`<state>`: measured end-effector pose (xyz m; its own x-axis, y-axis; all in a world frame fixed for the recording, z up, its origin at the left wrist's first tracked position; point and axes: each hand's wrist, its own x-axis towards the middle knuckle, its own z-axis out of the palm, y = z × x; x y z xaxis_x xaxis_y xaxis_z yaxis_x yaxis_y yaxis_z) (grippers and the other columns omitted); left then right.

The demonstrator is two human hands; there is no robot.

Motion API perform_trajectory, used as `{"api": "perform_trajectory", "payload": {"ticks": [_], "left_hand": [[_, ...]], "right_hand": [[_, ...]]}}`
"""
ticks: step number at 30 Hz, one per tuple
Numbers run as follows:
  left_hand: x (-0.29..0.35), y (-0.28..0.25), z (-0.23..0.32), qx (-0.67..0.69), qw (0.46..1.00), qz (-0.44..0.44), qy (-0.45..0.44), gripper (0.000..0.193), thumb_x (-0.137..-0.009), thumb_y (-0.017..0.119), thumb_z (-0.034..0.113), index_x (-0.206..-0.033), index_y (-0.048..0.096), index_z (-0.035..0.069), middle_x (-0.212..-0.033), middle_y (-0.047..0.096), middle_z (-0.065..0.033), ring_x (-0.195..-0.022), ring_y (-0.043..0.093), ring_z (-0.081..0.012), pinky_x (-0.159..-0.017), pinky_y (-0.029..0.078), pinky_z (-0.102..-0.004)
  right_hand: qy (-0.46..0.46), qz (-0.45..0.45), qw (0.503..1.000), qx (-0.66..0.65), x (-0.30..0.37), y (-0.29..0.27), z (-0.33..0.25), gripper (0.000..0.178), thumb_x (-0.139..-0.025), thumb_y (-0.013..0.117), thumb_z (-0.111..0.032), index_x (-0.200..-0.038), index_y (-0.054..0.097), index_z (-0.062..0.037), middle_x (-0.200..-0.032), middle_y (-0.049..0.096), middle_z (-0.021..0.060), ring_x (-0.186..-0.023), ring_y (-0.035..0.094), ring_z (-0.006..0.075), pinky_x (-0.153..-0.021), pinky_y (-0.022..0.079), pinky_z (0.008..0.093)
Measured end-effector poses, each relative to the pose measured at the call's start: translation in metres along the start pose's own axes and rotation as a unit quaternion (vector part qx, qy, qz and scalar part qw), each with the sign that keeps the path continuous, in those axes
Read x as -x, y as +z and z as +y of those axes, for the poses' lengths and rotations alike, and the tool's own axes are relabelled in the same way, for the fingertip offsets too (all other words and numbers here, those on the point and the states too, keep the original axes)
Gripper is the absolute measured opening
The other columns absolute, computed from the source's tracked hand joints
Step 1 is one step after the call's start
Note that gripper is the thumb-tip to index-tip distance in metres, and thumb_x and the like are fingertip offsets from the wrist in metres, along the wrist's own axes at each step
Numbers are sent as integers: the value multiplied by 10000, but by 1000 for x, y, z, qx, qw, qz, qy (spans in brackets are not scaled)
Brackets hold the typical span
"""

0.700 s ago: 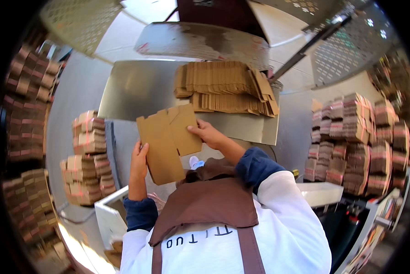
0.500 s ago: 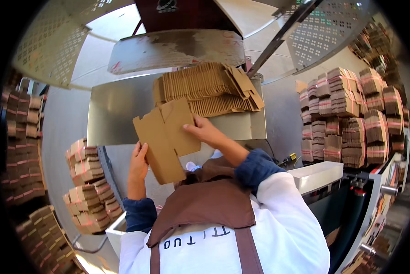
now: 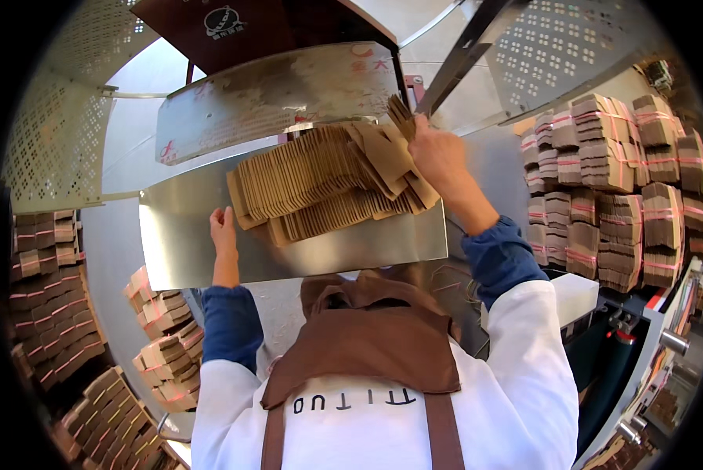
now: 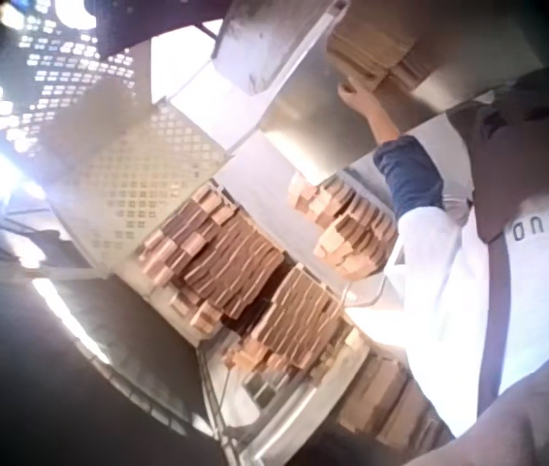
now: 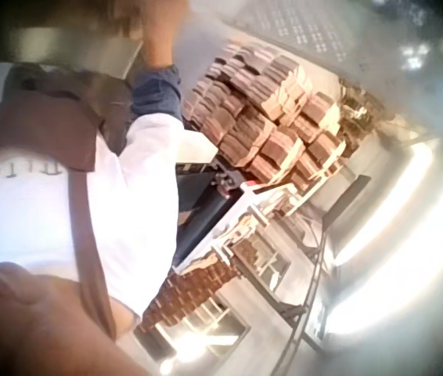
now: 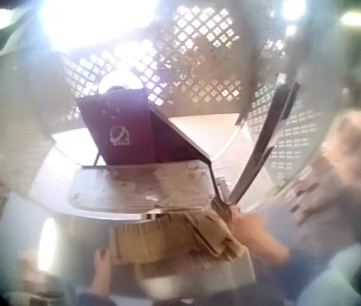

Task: The person repeatedly picks up stacks of flat cardboard pieces from a table and places them into a metal hopper. They then retrieve the processed stacks from the hopper and return them to the table, repeating this cycle continuously.

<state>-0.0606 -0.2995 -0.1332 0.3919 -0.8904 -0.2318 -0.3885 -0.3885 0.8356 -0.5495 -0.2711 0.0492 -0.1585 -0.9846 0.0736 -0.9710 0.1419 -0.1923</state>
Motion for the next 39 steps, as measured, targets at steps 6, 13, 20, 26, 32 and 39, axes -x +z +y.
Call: {"api": "perform_trajectory", "payload": {"ticks": [6, 13, 20, 26, 32, 39], "left_hand": [[-65, 17, -46, -46, 987, -35, -148, 773, -808, 690, 559, -1261, 511, -41, -1171, 583, -156, -1052, 567, -237, -899, 463, -350], [-41, 19, 14, 222, 923, -225, -219, 479, -897, 666, 363, -1189, 574, -5, -1030, 660, -72, -933, 632, -169, -792, 501, -289], [25, 59, 131, 60, 913, -403, -5, 465, -911, 646, 219, -1289, 502, -12, -1140, 636, -94, -1005, 609, -175, -866, 483, -308], [55, 127, 153, 7, 901, -429, 58, 578, -935, 601, 301, -1390, 386, 17, -1161, 617, -131, -1025, 599, -204, -899, 464, -315], [58, 136, 148, 71, 896, -438, -6, 586, -937, 605, 306, -1388, 386, 3, -1219, 578, -112, -1082, 557, -187, -935, 437, -307], [57, 111, 157, 53, 912, -408, 5, 560, -935, 613, 299, -1365, 418, -1, -1229, 573, -104, -1098, 549, -195, -952, 429, -316]], "right_hand": [[42, -24, 999, 5, -23, 73, -2, 312, -849, 590, -271, -1069, 523, -61, -726, 657, 210, -703, 652, 406, -645, 504, 522], [146, -115, 974, -127, -35, 66, 46, 435, -922, 523, -420, -1150, 523, -50, -942, 653, 273, -905, 606, 469, -782, 471, 507], [131, -143, 971, -137, -39, 62, 47, 503, -941, 477, -490, -1210, 531, -69, -970, 665, 239, -928, 615, 442, -801, 474, 489], [149, -137, 959, -197, -32, 63, 45, 526, -937, 471, -528, -1238, 541, -102, -1025, 664, 220, -964, 618, 418, -827, 479, 464], [145, -137, 944, -263, -28, 56, 41, 562, -906, 542, -526, -1271, 531, -99, -1074, 662, 201, -1009, 620, 388, -853, 482, 428], [166, -175, 933, -267, -15, 67, 28, 615, -881, 582, -523, -1293, 504, -73, -1015, 670, 235, -968, 629, 421, -842, 488, 448]]}}
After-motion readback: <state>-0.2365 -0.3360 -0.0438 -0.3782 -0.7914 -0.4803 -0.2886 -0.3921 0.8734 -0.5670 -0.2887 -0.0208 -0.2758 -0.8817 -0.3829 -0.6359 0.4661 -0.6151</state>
